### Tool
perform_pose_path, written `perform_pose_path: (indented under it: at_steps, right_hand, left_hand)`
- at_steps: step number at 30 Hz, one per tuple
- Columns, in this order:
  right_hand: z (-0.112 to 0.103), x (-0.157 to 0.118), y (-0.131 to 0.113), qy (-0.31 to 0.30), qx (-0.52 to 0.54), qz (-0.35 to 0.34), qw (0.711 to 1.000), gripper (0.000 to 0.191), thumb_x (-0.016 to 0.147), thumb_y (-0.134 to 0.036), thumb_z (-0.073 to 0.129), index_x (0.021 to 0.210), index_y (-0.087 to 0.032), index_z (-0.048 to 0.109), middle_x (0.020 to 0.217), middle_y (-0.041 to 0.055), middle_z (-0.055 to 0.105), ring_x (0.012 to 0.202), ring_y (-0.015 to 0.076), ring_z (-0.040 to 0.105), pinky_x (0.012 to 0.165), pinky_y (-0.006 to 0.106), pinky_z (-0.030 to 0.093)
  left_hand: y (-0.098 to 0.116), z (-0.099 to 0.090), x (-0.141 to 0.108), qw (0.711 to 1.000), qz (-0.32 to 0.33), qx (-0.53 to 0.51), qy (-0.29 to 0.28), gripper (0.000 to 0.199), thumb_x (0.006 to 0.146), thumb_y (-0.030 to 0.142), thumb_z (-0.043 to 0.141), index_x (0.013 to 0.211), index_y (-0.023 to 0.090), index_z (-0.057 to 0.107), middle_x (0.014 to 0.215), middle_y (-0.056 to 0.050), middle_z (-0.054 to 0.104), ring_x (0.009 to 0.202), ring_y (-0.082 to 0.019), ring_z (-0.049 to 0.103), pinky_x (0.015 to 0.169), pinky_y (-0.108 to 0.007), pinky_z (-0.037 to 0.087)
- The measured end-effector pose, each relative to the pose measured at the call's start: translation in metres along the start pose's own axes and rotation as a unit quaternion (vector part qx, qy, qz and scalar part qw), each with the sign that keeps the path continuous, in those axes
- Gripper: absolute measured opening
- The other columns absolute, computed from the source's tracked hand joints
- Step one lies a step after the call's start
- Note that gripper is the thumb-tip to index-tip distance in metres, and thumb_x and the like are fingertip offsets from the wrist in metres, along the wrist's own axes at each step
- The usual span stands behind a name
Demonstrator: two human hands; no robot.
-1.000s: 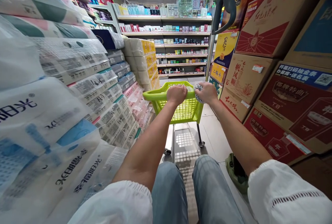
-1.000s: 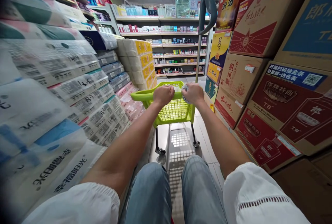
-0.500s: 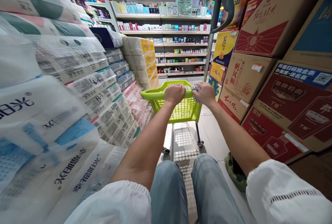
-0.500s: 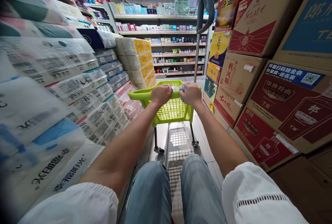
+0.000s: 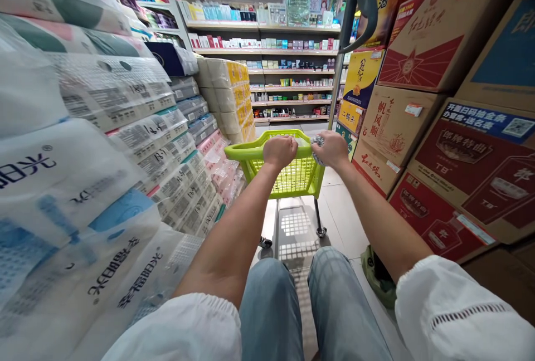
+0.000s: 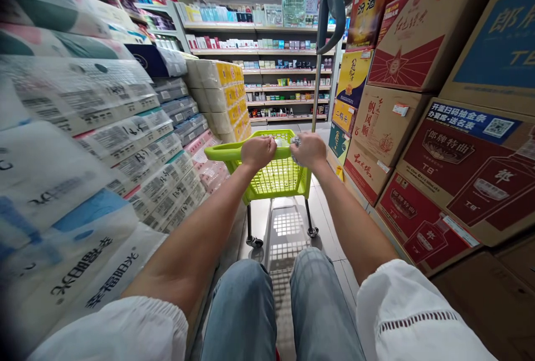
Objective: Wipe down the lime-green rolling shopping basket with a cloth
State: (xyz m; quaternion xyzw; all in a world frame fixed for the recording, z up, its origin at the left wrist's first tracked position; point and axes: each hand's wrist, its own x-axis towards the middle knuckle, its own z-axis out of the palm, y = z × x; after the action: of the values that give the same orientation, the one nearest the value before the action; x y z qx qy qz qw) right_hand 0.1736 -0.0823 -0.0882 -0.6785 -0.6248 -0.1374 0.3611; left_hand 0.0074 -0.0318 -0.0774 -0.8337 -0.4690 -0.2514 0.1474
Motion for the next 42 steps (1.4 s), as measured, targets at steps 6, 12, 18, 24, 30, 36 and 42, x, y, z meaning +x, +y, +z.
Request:
perform_pose_path:
  at_steps: [6, 12, 18, 24, 30, 36, 42]
  right_hand:
    - [-0.016, 0.008, 0.034, -0.013, 0.005, -0.003, 1.000, 0.035, 0.079, -0.039, 0.054, 0.099, -0.019, 0.074, 0.101, 0.0071, 0.072, 0.090, 0.0218, 0.063, 0.079, 0.030, 0.046]
    - [-0.012, 0.000, 0.015, -0.006, -0.008, -0.013, 1.000, 0.035, 0.079, -0.039, 0.052, 0.097, -0.018, 0.074, 0.096, 0.0081, 0.072, 0.088, 0.0227, 0.063, 0.077, 0.031, 0.045]
    - [-0.015, -0.003, 0.005, -0.018, -0.007, -0.007, 1.000, 0.036, 0.080, -0.042, 0.051, 0.097, -0.018, 0.073, 0.097, 0.0093, 0.072, 0.088, 0.0231, 0.063, 0.076, 0.031, 0.045]
    - [-0.020, -0.004, 0.005, -0.038, 0.117, -0.032, 0.992, 0.030, 0.077, -0.040, 0.054, 0.088, -0.019, 0.072, 0.085, 0.0027, 0.072, 0.076, 0.0182, 0.061, 0.070, 0.027, 0.043]
    - [-0.011, 0.002, 0.036, -0.032, 0.220, -0.079, 0.972, 0.025, 0.072, -0.036, 0.056, 0.082, -0.018, 0.070, 0.086, 0.0023, 0.067, 0.086, 0.0203, 0.059, 0.084, 0.031, 0.045]
    - [0.008, 0.012, 0.078, -0.009, 0.276, 0.034, 0.961, 0.035, 0.072, -0.039, 0.056, 0.095, -0.017, 0.069, 0.110, 0.0071, 0.057, 0.106, 0.0240, 0.055, 0.100, 0.039, 0.041]
    - [0.005, -0.005, 0.045, 0.017, 0.269, -0.044, 0.962, 0.030, 0.072, -0.035, 0.056, 0.094, -0.019, 0.068, 0.103, 0.0052, 0.059, 0.098, 0.0232, 0.055, 0.095, 0.041, 0.043]
  left_hand:
    - [-0.008, 0.000, 0.000, 1.000, -0.002, -0.006, 0.000, 0.058, 0.098, 0.037, 0.022, 0.092, 0.013, 0.074, 0.105, -0.012, 0.073, 0.090, -0.021, 0.067, 0.068, -0.029, 0.047]
    - [-0.023, 0.004, 0.003, 0.999, 0.024, -0.024, -0.007, 0.065, 0.101, 0.038, 0.015, 0.085, 0.015, 0.074, 0.103, -0.010, 0.073, 0.084, -0.019, 0.068, 0.065, -0.028, 0.047]
    - [-0.023, 0.002, 0.011, 0.999, 0.049, -0.010, 0.013, 0.050, 0.102, 0.033, 0.022, 0.106, 0.015, 0.069, 0.112, -0.010, 0.070, 0.102, -0.019, 0.065, 0.098, -0.035, 0.043]
    - [0.025, 0.003, 0.016, 0.991, 0.063, -0.114, 0.014, 0.048, 0.102, 0.036, 0.024, 0.100, 0.016, 0.067, 0.099, -0.009, 0.071, 0.086, -0.018, 0.064, 0.078, -0.029, 0.048]
    - [0.045, 0.021, 0.011, 0.994, 0.055, -0.092, 0.005, 0.067, 0.102, 0.045, 0.009, 0.085, 0.015, 0.067, 0.081, -0.009, 0.070, 0.071, -0.019, 0.063, 0.072, -0.032, 0.046]
    - [0.041, 0.029, 0.011, 0.994, 0.096, -0.044, 0.020, 0.073, 0.102, 0.043, 0.007, 0.076, 0.014, 0.069, 0.079, -0.011, 0.070, 0.075, -0.020, 0.064, 0.080, -0.035, 0.045]
    - [0.038, 0.032, 0.014, 0.995, 0.087, -0.046, 0.024, 0.063, 0.101, 0.036, 0.016, 0.080, 0.012, 0.070, 0.086, -0.012, 0.072, 0.078, -0.021, 0.065, 0.078, -0.035, 0.044]
